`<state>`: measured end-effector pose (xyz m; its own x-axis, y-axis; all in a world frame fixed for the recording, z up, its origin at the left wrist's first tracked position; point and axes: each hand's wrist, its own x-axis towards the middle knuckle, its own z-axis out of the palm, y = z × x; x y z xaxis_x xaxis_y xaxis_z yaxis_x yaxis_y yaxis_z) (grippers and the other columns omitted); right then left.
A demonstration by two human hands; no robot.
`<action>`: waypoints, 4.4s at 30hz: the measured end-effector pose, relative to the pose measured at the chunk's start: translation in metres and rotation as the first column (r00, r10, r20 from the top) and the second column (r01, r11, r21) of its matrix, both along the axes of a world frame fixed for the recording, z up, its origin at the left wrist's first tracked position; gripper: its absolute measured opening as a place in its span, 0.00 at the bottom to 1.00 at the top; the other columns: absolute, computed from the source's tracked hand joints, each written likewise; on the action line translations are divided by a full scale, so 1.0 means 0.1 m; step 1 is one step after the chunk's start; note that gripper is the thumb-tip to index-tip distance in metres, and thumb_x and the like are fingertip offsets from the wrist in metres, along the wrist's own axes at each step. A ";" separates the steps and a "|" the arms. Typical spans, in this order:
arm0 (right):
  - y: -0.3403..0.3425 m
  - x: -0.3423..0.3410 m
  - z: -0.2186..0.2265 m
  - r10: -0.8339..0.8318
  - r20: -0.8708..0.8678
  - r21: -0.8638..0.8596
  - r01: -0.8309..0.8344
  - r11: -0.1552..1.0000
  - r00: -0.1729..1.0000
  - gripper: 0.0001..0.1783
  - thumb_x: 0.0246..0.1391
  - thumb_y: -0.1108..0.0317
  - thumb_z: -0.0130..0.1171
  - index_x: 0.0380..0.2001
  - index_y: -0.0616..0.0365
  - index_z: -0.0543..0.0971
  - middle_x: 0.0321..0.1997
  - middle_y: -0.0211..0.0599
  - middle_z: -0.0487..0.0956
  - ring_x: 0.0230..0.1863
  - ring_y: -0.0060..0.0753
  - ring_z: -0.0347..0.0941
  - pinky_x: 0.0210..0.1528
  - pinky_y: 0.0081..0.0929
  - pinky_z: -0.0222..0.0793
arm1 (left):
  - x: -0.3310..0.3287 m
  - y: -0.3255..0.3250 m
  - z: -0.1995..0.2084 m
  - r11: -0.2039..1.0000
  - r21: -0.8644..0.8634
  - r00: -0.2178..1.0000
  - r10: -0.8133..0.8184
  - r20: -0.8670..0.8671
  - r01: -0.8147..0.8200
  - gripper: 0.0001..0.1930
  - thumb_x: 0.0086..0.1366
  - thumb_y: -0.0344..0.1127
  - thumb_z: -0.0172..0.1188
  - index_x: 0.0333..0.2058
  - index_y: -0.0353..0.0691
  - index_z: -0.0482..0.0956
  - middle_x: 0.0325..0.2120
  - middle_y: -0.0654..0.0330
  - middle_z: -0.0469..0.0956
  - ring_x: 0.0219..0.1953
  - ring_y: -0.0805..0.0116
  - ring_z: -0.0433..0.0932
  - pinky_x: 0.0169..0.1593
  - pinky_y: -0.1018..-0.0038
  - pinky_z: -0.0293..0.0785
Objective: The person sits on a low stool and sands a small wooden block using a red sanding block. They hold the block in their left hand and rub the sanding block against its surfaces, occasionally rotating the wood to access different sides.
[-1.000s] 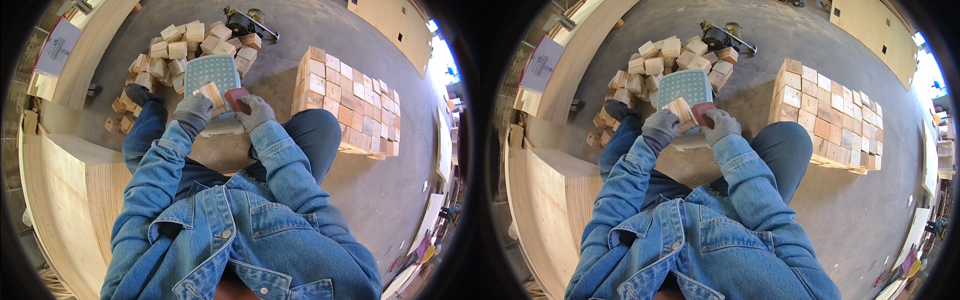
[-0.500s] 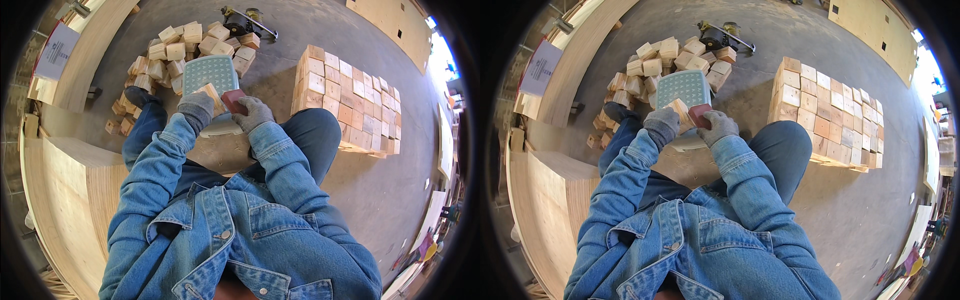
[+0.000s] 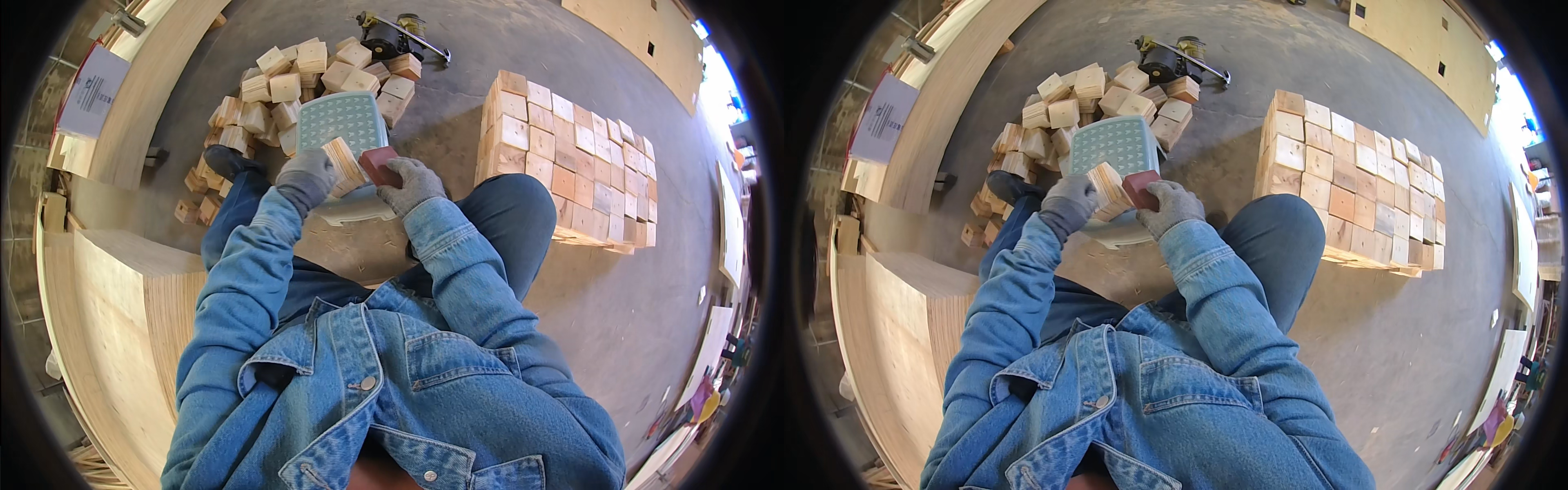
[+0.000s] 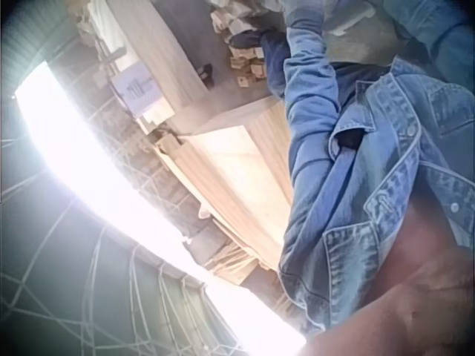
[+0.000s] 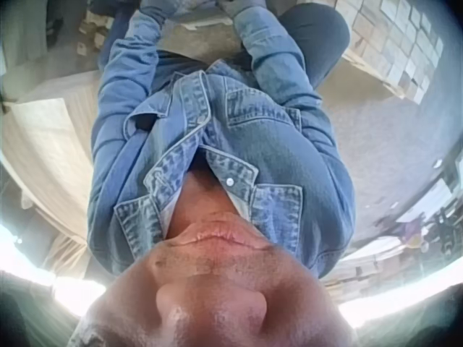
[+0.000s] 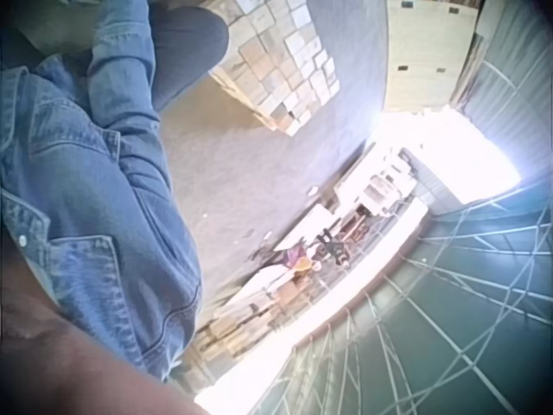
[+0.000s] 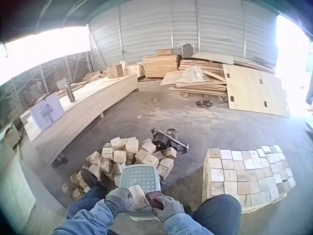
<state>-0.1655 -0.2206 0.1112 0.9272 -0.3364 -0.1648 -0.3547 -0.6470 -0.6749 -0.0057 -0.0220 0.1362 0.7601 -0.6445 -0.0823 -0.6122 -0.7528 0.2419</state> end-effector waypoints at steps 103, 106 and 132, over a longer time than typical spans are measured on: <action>0.66 1.50 0.19 0.204 0.025 -0.512 -0.163 0.844 0.979 0.28 0.54 0.54 0.71 0.60 0.34 0.82 0.74 0.34 0.72 0.64 0.61 0.71 0.65 0.60 0.68 | -0.03 0.21 -1.49 0.735 -0.595 0.911 0.076 -0.405 -0.325 0.52 0.41 0.52 0.84 0.65 0.44 0.68 0.58 0.50 0.75 0.62 0.48 0.74 0.70 0.58 0.67; 0.67 0.99 0.20 0.223 0.046 -0.552 -0.161 0.818 0.974 0.30 0.52 0.54 0.72 0.60 0.37 0.83 0.74 0.38 0.71 0.65 0.61 0.71 0.67 0.58 0.67 | -0.07 0.26 -1.24 0.747 -0.594 0.941 0.130 -0.313 -0.300 0.50 0.42 0.51 0.85 0.63 0.43 0.70 0.55 0.50 0.77 0.58 0.49 0.77 0.67 0.59 0.71; 0.84 1.09 0.34 0.209 -0.050 -0.670 -0.188 0.719 0.977 0.27 0.56 0.53 0.66 0.60 0.40 0.81 0.73 0.28 0.71 0.60 0.61 0.71 0.60 0.58 0.71 | -0.09 0.28 -1.22 0.754 -0.569 0.934 0.168 -0.317 -0.329 0.54 0.39 0.56 0.85 0.64 0.42 0.69 0.57 0.49 0.75 0.61 0.48 0.74 0.70 0.57 0.66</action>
